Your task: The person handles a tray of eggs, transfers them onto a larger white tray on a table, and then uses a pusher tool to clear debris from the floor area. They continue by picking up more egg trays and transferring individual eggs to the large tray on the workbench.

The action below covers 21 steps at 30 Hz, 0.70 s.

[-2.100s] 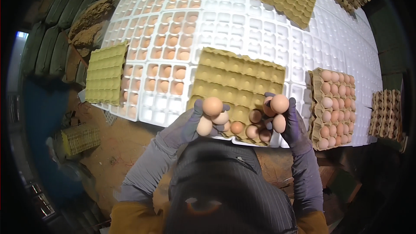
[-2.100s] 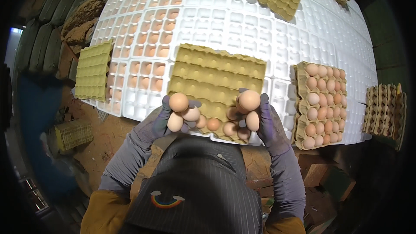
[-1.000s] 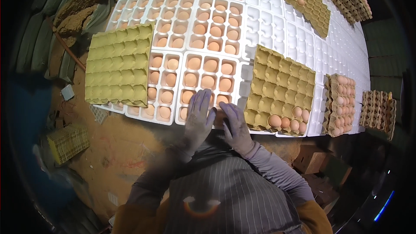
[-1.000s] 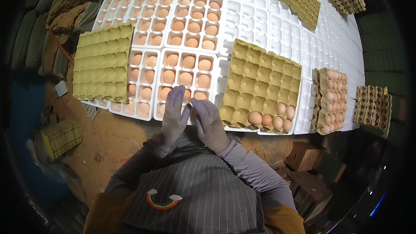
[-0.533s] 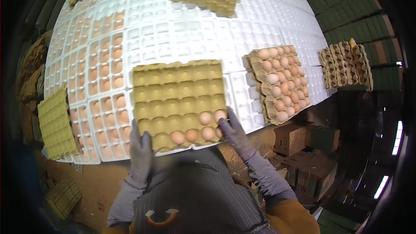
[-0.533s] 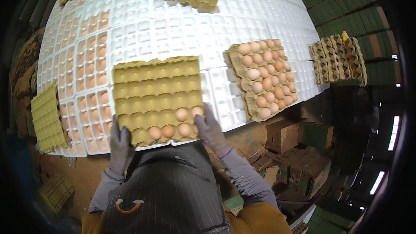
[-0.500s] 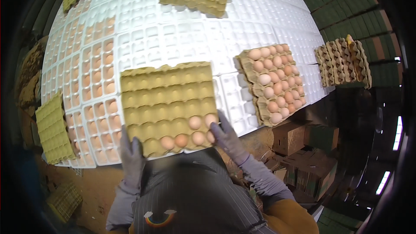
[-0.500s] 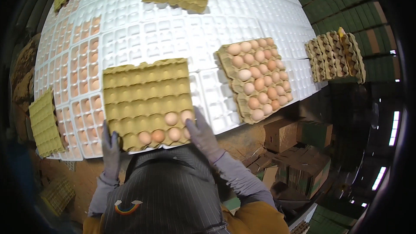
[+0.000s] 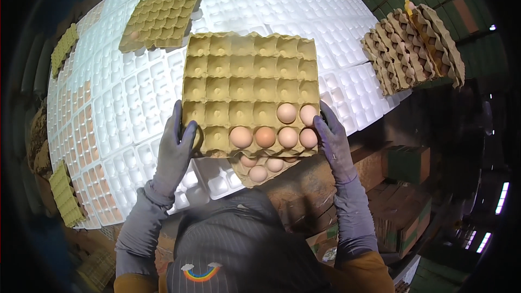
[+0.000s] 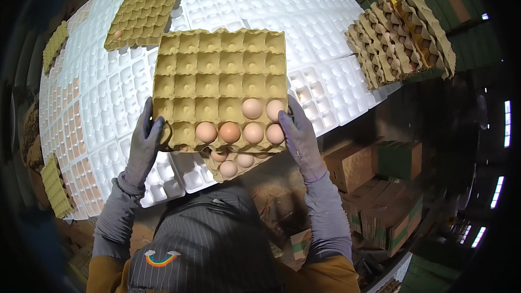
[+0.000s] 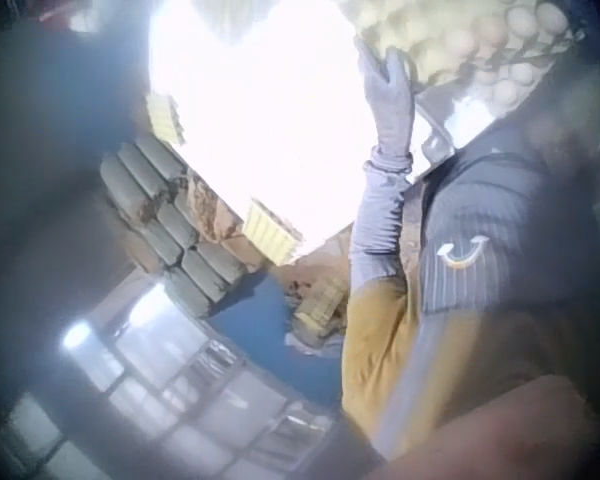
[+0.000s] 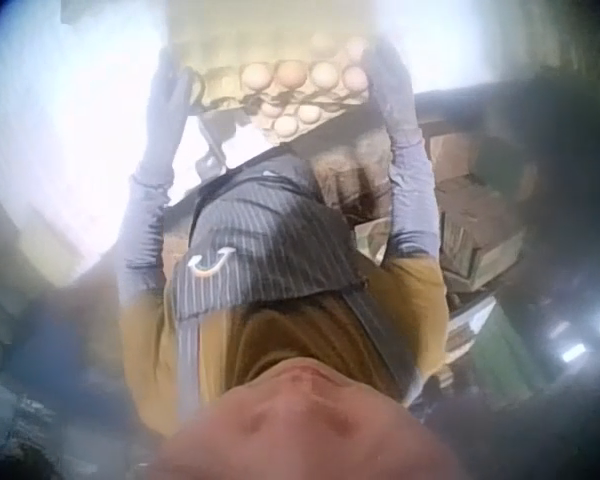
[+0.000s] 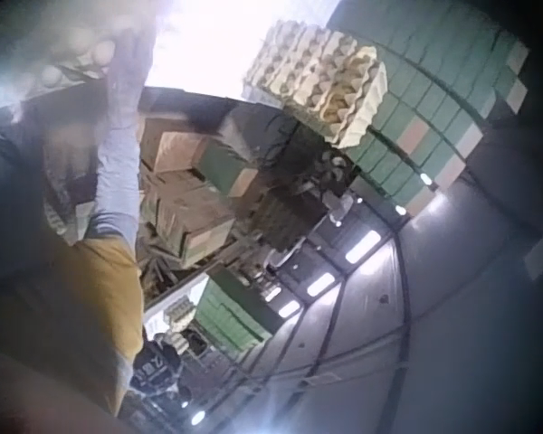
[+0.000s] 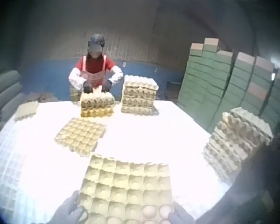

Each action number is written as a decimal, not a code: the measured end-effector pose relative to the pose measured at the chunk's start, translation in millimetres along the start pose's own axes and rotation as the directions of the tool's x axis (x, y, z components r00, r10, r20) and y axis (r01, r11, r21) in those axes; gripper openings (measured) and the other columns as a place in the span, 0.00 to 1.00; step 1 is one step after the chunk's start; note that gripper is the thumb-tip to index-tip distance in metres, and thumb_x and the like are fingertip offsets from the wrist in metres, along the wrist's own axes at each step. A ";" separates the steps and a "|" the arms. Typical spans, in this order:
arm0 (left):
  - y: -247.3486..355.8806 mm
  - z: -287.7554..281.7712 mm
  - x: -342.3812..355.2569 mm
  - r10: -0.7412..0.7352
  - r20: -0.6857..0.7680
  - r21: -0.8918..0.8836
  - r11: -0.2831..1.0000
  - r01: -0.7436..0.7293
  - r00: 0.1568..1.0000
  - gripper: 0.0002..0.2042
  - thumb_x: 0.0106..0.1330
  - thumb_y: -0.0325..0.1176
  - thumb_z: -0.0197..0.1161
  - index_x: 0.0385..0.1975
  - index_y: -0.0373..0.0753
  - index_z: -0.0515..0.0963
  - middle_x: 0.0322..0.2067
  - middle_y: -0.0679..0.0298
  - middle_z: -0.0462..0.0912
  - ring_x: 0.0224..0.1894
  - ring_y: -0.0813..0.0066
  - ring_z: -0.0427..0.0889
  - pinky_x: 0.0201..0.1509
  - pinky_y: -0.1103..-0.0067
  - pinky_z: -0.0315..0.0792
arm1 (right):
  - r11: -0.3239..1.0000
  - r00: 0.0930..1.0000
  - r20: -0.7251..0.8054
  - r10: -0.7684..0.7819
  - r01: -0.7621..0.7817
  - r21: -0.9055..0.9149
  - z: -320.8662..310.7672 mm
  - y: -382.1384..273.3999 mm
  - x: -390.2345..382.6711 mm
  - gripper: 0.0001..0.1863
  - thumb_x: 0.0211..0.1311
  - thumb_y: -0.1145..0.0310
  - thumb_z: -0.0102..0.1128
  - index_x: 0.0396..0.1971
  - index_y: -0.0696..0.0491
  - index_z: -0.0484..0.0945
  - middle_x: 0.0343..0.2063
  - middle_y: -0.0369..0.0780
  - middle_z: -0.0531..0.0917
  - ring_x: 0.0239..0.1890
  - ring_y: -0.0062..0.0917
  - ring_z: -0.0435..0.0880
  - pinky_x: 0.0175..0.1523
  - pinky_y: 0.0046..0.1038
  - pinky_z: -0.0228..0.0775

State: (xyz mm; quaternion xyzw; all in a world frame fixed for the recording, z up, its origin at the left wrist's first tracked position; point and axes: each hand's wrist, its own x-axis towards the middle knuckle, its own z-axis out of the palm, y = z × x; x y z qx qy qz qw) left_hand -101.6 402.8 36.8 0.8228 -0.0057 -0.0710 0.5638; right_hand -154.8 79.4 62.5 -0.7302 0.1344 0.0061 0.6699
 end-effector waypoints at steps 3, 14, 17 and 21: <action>25.9 23.0 19.6 0.309 0.020 0.408 0.866 -0.290 0.951 0.28 0.66 0.32 0.62 0.66 0.37 0.65 0.55 0.50 0.74 0.53 0.56 0.76 0.59 0.68 0.70 | 0.991 0.992 -0.030 0.120 -0.117 0.068 -29.6 6.6 8.4 0.28 0.68 0.64 0.57 0.65 0.57 0.65 0.55 0.41 0.76 0.55 0.24 0.75 0.60 0.26 0.67; 44.1 68.2 28.0 0.439 0.606 0.484 0.458 -0.745 0.664 0.21 0.63 0.40 0.64 0.56 0.44 0.75 0.49 0.62 0.79 0.55 0.57 0.75 0.66 0.64 0.66 | 0.991 0.993 0.004 -0.115 0.115 -0.070 -55.3 8.0 49.2 0.16 0.67 0.66 0.59 0.51 0.54 0.77 0.47 0.40 0.82 0.49 0.25 0.81 0.54 0.26 0.76; 50.9 57.7 22.9 0.350 0.358 0.113 0.904 -0.412 0.866 0.19 0.68 0.33 0.61 0.58 0.40 0.73 0.47 0.58 0.80 0.48 0.64 0.80 0.55 0.70 0.76 | 0.943 0.993 0.100 -0.064 0.027 0.331 -51.3 -26.8 53.6 0.22 0.70 0.66 0.57 0.59 0.58 0.67 0.46 0.39 0.78 0.51 0.25 0.80 0.55 0.25 0.79; 66.7 52.8 28.4 -0.223 0.337 -0.600 0.698 0.391 0.915 0.18 0.75 0.47 0.50 0.46 0.37 0.76 0.38 0.61 0.79 0.38 0.71 0.82 0.42 0.77 0.79 | 0.951 0.899 0.345 0.268 -0.305 0.056 -38.6 -38.8 75.4 0.16 0.66 0.56 0.62 0.42 0.53 0.76 0.41 0.36 0.77 0.38 0.17 0.80 0.35 0.18 0.82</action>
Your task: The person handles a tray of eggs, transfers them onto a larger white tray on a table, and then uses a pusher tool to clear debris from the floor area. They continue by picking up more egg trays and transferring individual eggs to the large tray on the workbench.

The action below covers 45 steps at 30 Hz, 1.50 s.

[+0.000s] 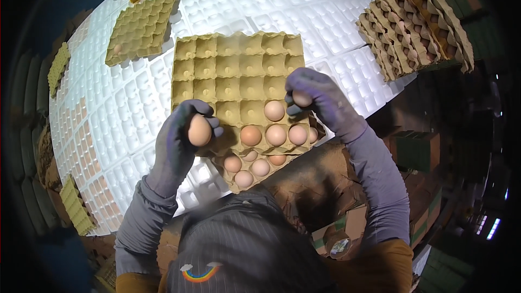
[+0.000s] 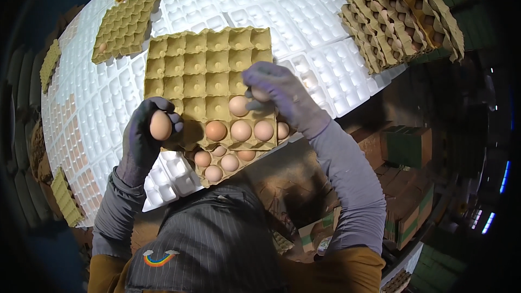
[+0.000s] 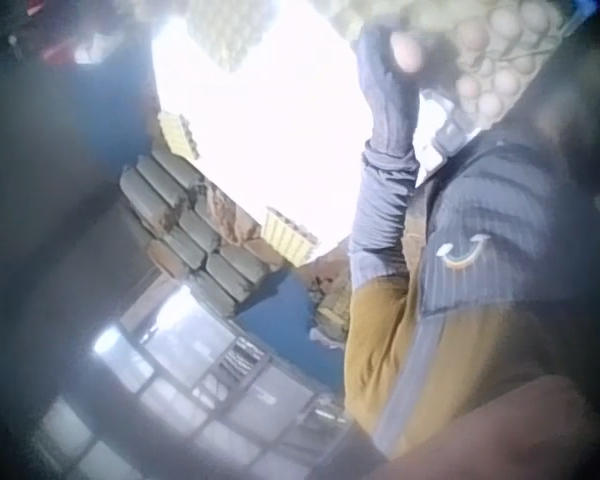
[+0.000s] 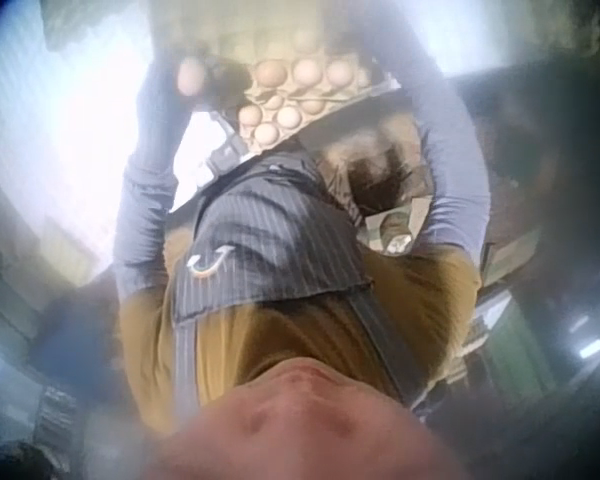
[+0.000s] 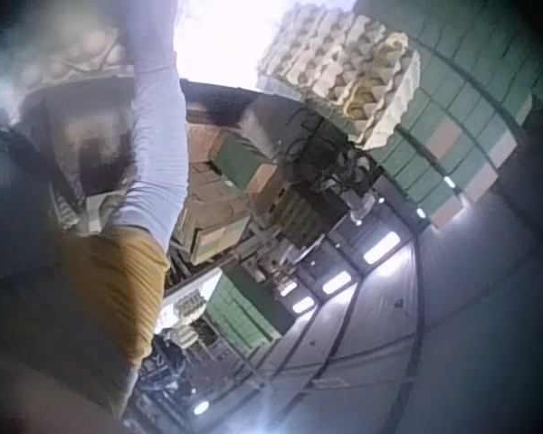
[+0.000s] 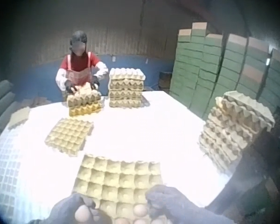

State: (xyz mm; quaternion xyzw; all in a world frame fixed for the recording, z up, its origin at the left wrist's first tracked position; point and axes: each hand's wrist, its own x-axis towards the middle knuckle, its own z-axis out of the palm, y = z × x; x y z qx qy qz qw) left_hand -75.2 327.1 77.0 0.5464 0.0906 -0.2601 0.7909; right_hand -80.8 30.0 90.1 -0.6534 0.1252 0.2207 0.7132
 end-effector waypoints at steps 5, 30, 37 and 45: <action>-27.3 39.9 3.7 0.193 0.452 0.892 -0.098 -0.441 0.871 0.24 0.58 0.44 0.71 0.51 0.39 0.75 0.51 0.53 0.74 0.46 0.54 0.80 0.49 0.70 0.76 | -0.076 0.901 0.240 -0.361 0.228 -0.971 14.4 29.2 8.9 0.24 0.60 0.45 0.60 0.38 0.54 0.80 0.33 0.45 0.83 0.39 0.37 0.85 0.47 0.33 0.76; -31.0 -58.7 -86.0 -0.103 0.374 -0.359 0.900 0.246 0.922 0.36 0.66 0.65 0.52 0.55 0.33 0.73 0.51 0.58 0.80 0.54 0.70 0.78 0.63 0.72 0.71 | 0.932 0.969 0.026 -0.246 0.229 0.282 112.4 79.4 -80.4 0.30 0.73 0.51 0.40 0.61 0.63 0.67 0.54 0.51 0.77 0.41 0.31 0.82 0.40 0.27 0.76; -80.5 -207.4 -229.9 -0.024 -0.036 0.207 0.978 0.031 0.999 0.29 0.62 0.44 0.68 0.59 0.33 0.73 0.52 0.58 0.77 0.49 0.72 0.79 0.53 0.79 0.74 | 0.926 0.863 0.501 -0.067 0.241 -0.291 289.3 112.5 -32.9 0.27 0.49 0.73 0.68 0.53 0.57 0.77 0.62 0.44 0.67 0.60 0.29 0.73 0.62 0.29 0.68; -96.2 -347.3 -298.3 0.513 -0.321 0.936 0.301 0.183 0.796 0.25 0.56 0.43 0.71 0.54 0.42 0.78 0.57 0.52 0.71 0.56 0.54 0.75 0.58 0.64 0.71 | 0.127 0.706 0.654 -0.272 0.700 -0.702 467.0 193.5 -14.9 0.28 0.52 0.60 0.69 0.55 0.43 0.73 0.61 0.43 0.69 0.43 0.38 0.78 0.46 0.37 0.76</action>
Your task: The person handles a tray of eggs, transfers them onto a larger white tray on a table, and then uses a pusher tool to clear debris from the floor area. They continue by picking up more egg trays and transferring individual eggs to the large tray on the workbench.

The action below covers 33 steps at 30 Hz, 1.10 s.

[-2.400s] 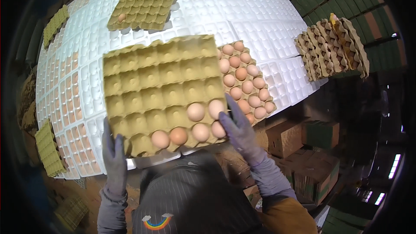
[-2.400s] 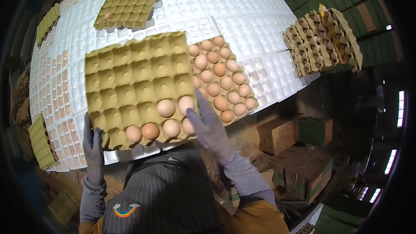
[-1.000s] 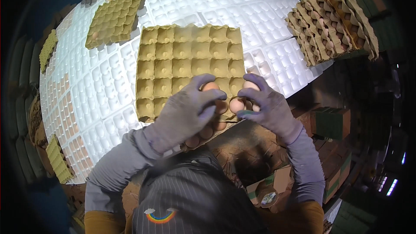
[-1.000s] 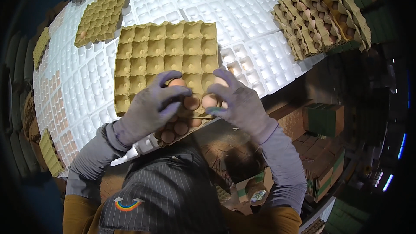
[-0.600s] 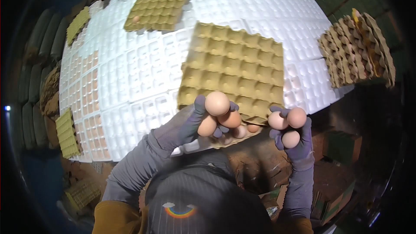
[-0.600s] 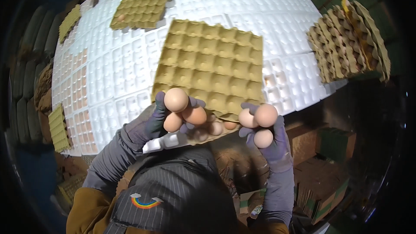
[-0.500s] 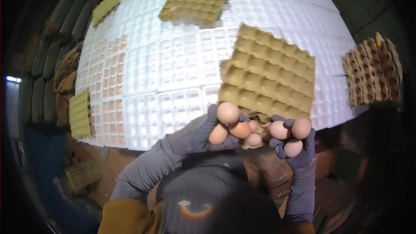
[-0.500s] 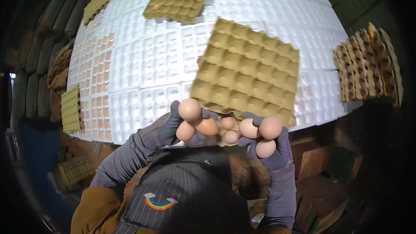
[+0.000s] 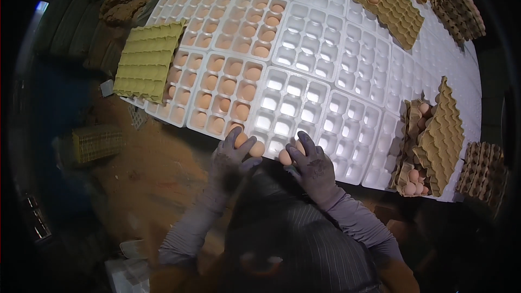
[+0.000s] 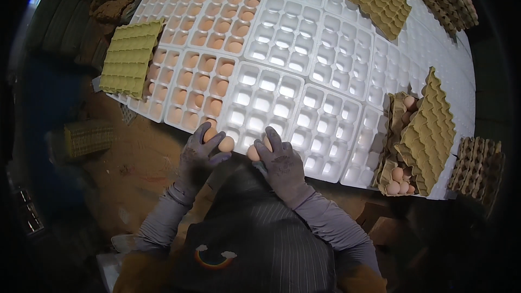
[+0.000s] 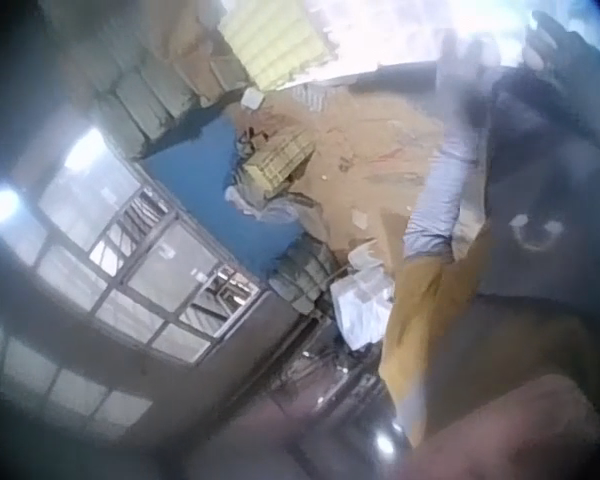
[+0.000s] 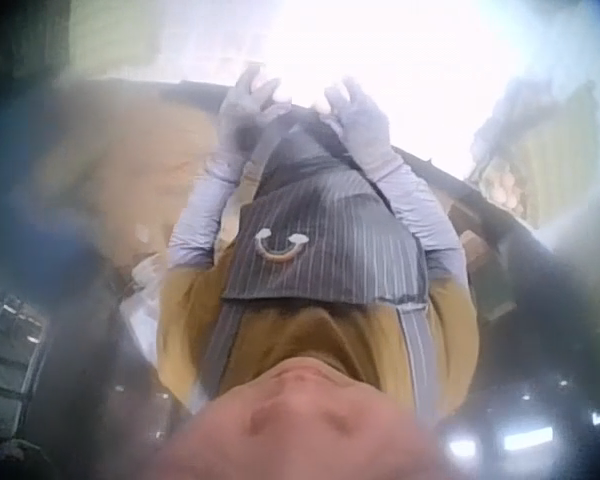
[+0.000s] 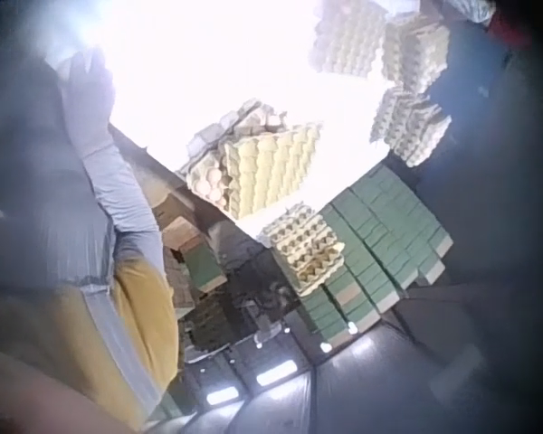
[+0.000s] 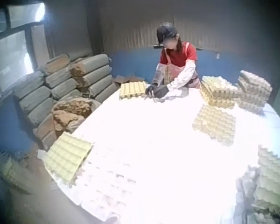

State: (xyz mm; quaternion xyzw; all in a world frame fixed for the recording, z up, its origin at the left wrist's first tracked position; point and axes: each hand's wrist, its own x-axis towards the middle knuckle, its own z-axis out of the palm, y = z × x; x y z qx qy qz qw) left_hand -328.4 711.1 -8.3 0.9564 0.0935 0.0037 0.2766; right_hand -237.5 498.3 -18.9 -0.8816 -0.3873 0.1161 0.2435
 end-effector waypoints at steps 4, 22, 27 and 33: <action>-29.0 18.9 22.9 0.165 -0.004 0.280 0.947 -0.157 0.986 0.23 0.59 0.45 0.66 0.54 0.47 0.77 0.60 0.53 0.69 0.47 0.54 0.78 0.50 0.65 0.75 | 0.989 0.996 0.038 0.074 -0.069 -0.134 18.8 -11.1 17.1 0.25 0.55 0.60 0.67 0.53 0.44 0.73 0.60 0.43 0.68 0.43 0.37 0.79 0.46 0.37 0.77; 3.7 73.4 99.7 0.154 -0.089 -0.475 0.862 -0.178 0.984 0.22 0.64 0.28 0.60 0.60 0.37 0.71 0.54 0.54 0.75 0.60 0.56 0.72 0.62 0.68 0.69 | 0.890 0.934 -0.129 0.334 -0.268 0.368 3.3 9.9 34.1 0.05 0.58 0.63 0.66 0.31 0.46 0.84 0.39 0.33 0.82 0.33 0.26 0.85 0.36 0.28 0.77; 5.4 86.4 101.4 0.179 -0.123 -0.290 0.934 -0.207 0.976 0.23 0.68 0.29 0.57 0.63 0.36 0.68 0.60 0.54 0.71 0.68 0.54 0.63 0.72 0.65 0.56 | 0.957 0.989 -0.010 0.146 -0.139 0.256 26.4 26.4 12.9 0.08 0.56 0.62 0.65 0.34 0.48 0.82 0.44 0.37 0.81 0.45 0.31 0.82 0.46 0.34 0.77; 10.4 101.6 98.3 0.055 -0.141 -0.220 0.972 -0.086 0.988 0.22 0.74 0.28 0.47 0.67 0.32 0.62 0.67 0.56 0.65 0.72 0.51 0.56 0.75 0.62 0.46 | 0.953 0.969 -0.237 -0.066 0.132 0.274 40.0 68.6 30.7 0.11 0.63 0.71 0.58 0.45 0.53 0.72 0.56 0.46 0.72 0.63 0.39 0.67 0.73 0.50 0.50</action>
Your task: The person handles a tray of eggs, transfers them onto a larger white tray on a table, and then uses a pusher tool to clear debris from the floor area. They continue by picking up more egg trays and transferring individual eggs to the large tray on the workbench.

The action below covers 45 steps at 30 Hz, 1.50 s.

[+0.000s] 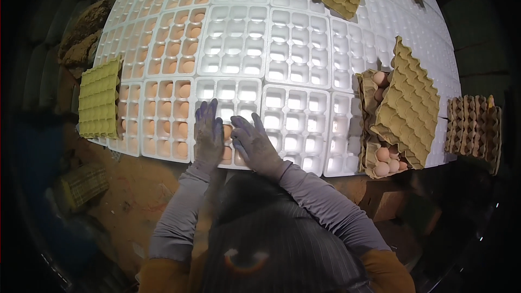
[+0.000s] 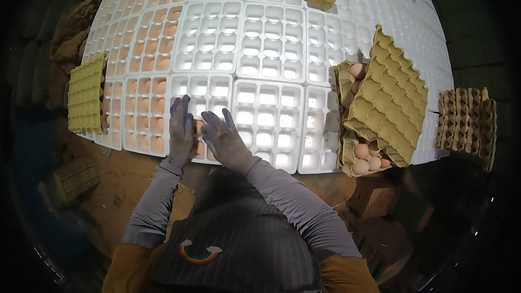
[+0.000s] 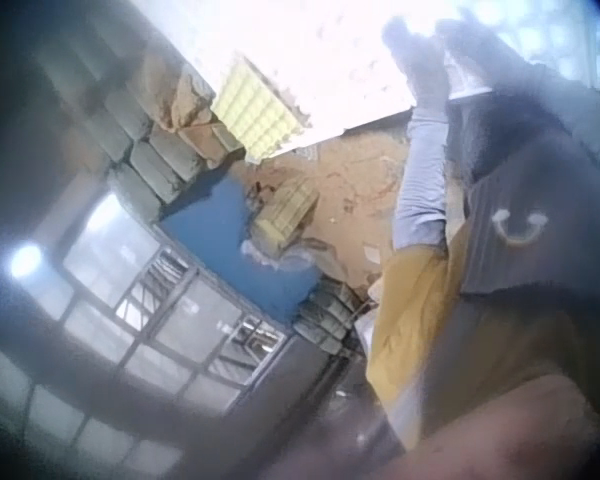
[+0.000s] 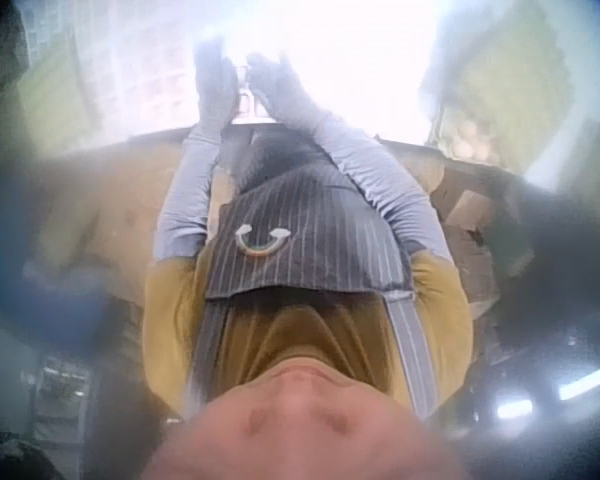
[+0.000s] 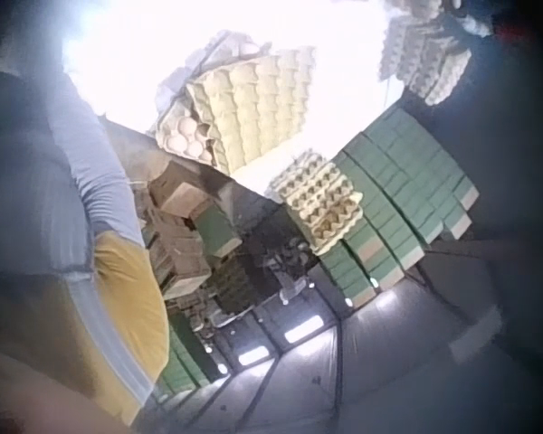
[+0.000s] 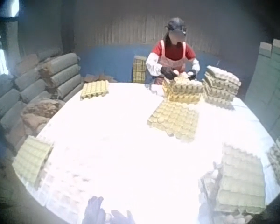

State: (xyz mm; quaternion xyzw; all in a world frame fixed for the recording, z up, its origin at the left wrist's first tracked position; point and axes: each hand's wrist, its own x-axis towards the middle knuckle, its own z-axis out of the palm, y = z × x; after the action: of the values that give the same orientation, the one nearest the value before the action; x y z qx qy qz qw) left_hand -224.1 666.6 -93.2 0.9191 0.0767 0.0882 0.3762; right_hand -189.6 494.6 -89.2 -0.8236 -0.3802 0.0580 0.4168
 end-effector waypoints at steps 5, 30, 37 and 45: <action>69.1 1.2 -3.7 -0.276 -0.194 -0.473 0.867 0.156 0.941 0.24 0.74 0.25 0.47 0.69 0.33 0.58 0.65 0.54 0.66 0.67 0.66 0.64 0.68 0.73 0.61 | 0.988 0.995 -0.103 0.008 0.008 0.152 -144.8 -18.1 -59.0 0.16 0.59 0.76 0.58 0.48 0.52 0.72 0.61 0.47 0.70 0.65 0.42 0.67 0.72 0.49 0.50; 175.0 -25.2 11.8 -0.661 -0.484 -0.801 0.599 0.014 0.574 0.25 0.59 0.26 0.72 0.54 0.32 0.68 0.46 0.59 0.79 0.47 0.72 0.79 0.51 0.79 0.75 | 0.717 0.948 -0.193 0.254 -0.050 0.695 -165.1 -70.6 1.1 0.37 0.69 0.68 0.51 0.72 0.58 0.43 0.70 0.48 0.53 0.68 0.38 0.63 0.69 0.40 0.57; -96.5 -245.0 -12.2 -0.209 -0.815 -0.173 0.978 0.118 0.540 0.14 0.64 0.30 0.63 0.47 0.32 0.76 0.45 0.59 0.78 0.47 0.69 0.78 0.51 0.74 0.73 | 0.853 0.968 0.073 0.238 -0.245 0.462 -107.8 -77.0 7.1 0.40 0.59 0.80 0.58 0.71 0.58 0.51 0.68 0.47 0.59 0.61 0.35 0.72 0.64 0.34 0.67; -310.1 -300.6 -45.9 -0.690 -0.490 -0.450 0.724 0.524 0.533 0.15 0.60 0.37 0.67 0.43 0.34 0.80 0.45 0.60 0.82 0.47 0.70 0.79 0.49 0.74 0.75 | 0.892 0.948 0.154 0.277 -0.314 0.327 -80.8 -81.9 13.2 0.39 0.59 0.80 0.59 0.70 0.56 0.53 0.68 0.48 0.60 0.62 0.38 0.73 0.63 0.35 0.70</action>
State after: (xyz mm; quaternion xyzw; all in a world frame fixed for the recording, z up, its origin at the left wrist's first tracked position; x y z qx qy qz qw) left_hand -357.9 1079.5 -105.9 0.6932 0.5026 0.2606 0.4460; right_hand -194.3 481.4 25.8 -0.7811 -0.2554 0.2295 0.5216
